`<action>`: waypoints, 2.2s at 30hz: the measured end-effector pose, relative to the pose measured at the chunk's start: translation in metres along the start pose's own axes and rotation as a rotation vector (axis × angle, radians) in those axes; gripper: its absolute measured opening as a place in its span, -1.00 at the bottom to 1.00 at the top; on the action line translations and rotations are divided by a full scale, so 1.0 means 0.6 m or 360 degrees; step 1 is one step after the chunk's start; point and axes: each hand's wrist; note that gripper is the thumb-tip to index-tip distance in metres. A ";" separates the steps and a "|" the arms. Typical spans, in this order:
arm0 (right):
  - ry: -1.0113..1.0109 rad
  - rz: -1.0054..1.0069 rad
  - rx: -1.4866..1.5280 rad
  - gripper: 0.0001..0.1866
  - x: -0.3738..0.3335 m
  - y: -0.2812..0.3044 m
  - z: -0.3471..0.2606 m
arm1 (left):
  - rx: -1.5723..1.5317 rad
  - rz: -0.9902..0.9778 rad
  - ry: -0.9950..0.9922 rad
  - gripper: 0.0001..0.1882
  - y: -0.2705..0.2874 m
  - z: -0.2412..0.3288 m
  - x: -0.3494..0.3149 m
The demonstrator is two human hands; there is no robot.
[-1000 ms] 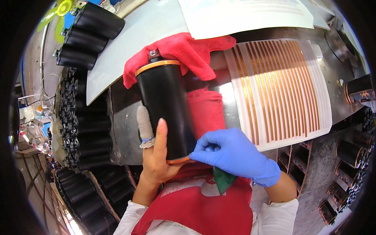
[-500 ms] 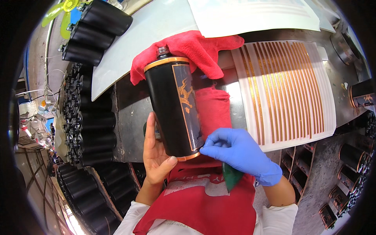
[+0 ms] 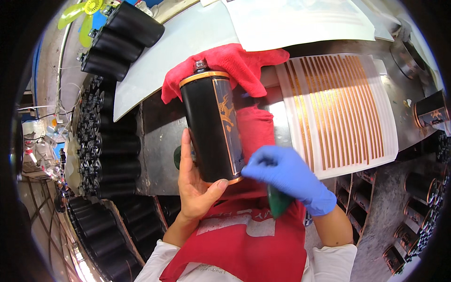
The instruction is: The person applies printed labels and copper-colored strips to black cylindrical containers. They smooth the labels with a green tool, peel backing, and wipe the surfaces. Finished cylinders are placed on a nearby rack.
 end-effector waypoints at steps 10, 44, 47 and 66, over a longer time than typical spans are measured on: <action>0.0429 0.0669 0.0285 -0.55 -0.064 -0.029 -0.011 | 0.0960 -0.0144 -0.0198 0.29 0.049 -0.005 0.004; 0.1193 0.1511 -0.0438 -0.52 -0.265 -0.181 0.174 | 0.1309 -0.0040 -0.0922 -0.13 0.031 -0.017 0.016; 0.1195 0.1505 -0.0362 -0.55 -0.269 -0.167 0.189 | 0.1485 0.0106 -0.0768 -0.15 0.033 -0.005 -0.005; 0.1100 0.1019 -0.0691 -0.62 -0.132 -0.173 0.056 | 0.1633 -0.0052 -0.0999 0.03 0.033 0.005 0.001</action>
Point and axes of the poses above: each hand's wrist, its own x-axis towards the middle knuckle, its own y-axis out of the back of the hand, z = x × y, and after that the axes turned 4 degrees about x, right-handed
